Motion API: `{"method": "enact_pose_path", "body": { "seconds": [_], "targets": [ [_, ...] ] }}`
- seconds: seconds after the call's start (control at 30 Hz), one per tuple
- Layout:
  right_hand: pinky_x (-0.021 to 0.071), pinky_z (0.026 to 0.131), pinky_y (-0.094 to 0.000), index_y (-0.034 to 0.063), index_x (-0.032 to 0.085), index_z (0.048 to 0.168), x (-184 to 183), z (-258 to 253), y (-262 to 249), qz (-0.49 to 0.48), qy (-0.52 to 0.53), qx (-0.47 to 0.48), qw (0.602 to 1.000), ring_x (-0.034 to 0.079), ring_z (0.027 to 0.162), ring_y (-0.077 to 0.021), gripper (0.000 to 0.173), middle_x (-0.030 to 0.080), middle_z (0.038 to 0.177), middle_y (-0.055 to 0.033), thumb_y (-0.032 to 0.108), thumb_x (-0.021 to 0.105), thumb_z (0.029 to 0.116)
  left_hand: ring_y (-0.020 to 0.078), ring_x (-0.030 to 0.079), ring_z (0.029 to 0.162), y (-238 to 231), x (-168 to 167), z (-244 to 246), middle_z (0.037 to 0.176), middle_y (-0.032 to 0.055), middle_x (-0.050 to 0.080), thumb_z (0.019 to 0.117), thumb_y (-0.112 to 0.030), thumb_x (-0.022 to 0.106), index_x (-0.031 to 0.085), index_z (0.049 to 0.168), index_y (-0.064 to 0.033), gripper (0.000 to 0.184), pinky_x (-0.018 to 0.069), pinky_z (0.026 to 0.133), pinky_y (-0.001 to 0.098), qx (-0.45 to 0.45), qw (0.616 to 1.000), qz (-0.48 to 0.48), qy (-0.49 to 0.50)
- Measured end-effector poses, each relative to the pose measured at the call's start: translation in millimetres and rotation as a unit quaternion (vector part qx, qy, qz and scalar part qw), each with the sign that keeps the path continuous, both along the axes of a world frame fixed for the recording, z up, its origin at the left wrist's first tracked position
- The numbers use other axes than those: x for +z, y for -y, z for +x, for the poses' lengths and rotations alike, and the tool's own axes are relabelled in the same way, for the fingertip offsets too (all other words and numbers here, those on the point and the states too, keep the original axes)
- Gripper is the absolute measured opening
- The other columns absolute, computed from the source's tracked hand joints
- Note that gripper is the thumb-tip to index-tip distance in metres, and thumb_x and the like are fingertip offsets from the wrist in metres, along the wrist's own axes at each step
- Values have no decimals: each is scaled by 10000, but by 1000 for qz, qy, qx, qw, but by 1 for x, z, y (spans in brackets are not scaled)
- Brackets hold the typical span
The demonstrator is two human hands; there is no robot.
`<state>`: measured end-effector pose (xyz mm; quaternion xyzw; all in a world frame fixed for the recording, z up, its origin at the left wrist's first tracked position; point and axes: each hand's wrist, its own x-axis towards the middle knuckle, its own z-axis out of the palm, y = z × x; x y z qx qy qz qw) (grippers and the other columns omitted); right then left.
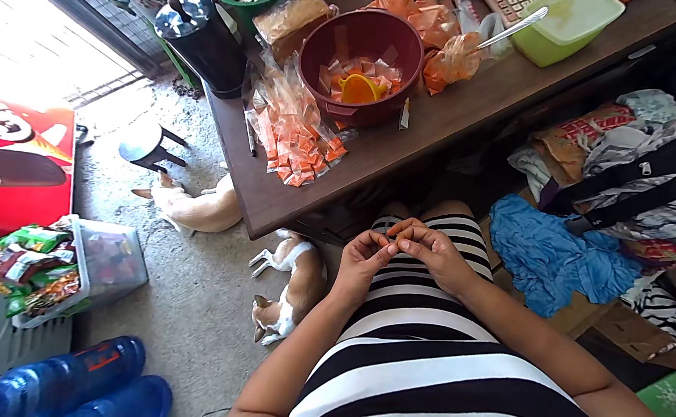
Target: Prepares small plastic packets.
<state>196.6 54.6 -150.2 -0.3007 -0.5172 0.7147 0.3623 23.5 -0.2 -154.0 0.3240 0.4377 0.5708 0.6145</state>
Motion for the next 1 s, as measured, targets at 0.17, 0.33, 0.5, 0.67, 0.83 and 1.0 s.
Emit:
{"method": "enact_pose_path", "body": {
  "seconds": [0.17, 0.33, 0.5, 0.67, 0.83, 1.0],
  "targets": [
    [527, 915, -222, 61, 710, 954, -1, 1, -1, -10, -27, 16, 999, 620, 1041, -45, 135, 655, 1156, -4, 152, 617, 990, 51, 670, 772, 0, 2, -1, 852, -32, 704, 897, -83, 748, 671, 912, -132, 92, 571, 754, 242, -20, 996, -48, 79],
    [532, 907, -216, 53, 709, 969, -2, 2, -1, -10, -32, 31, 999, 621, 1038, -42, 142, 648, 1173, -9, 175, 637, 983, 60, 670, 741, 0, -2, -3, 832, -25, 701, 884, -131, 782, 680, 896, -148, 104, 576, 743, 245, -49, 985, -76, 146],
    [536, 918, -225, 55, 707, 946, -4, 1, -2, -13, -42, 33, 998, 626, 1033, -43, 141, 652, 1165, -6, 166, 631, 988, 60, 670, 745, 1, -3, -3, 832, -20, 703, 860, -139, 811, 689, 880, -149, 124, 573, 738, 242, -68, 981, -76, 166],
    [540, 909, -224, 64, 716, 928, -5, 1, -3, -18, -50, 39, 998, 632, 1020, -40, 164, 658, 1150, 3, 204, 648, 980, 55, 676, 758, 1, -4, -4, 847, -17, 715, 848, -141, 824, 698, 876, -151, 129, 574, 744, 237, -73, 981, -70, 165],
    [537, 902, -216, 70, 710, 908, -3, 1, -3, -19, -38, 34, 999, 628, 1010, -32, 126, 659, 1139, 6, 165, 649, 965, 56, 673, 753, 0, -3, -4, 842, -24, 709, 854, -128, 813, 689, 876, -150, 128, 574, 743, 237, -74, 983, -70, 156],
    [531, 904, -216, 72, 711, 919, -3, 0, -4, -16, -42, 34, 998, 622, 1019, -31, 119, 659, 1137, 10, 140, 630, 973, 54, 674, 751, -1, -2, -5, 837, -26, 708, 848, -139, 820, 689, 872, -153, 134, 576, 744, 238, -78, 982, -74, 154]
  ]
}}
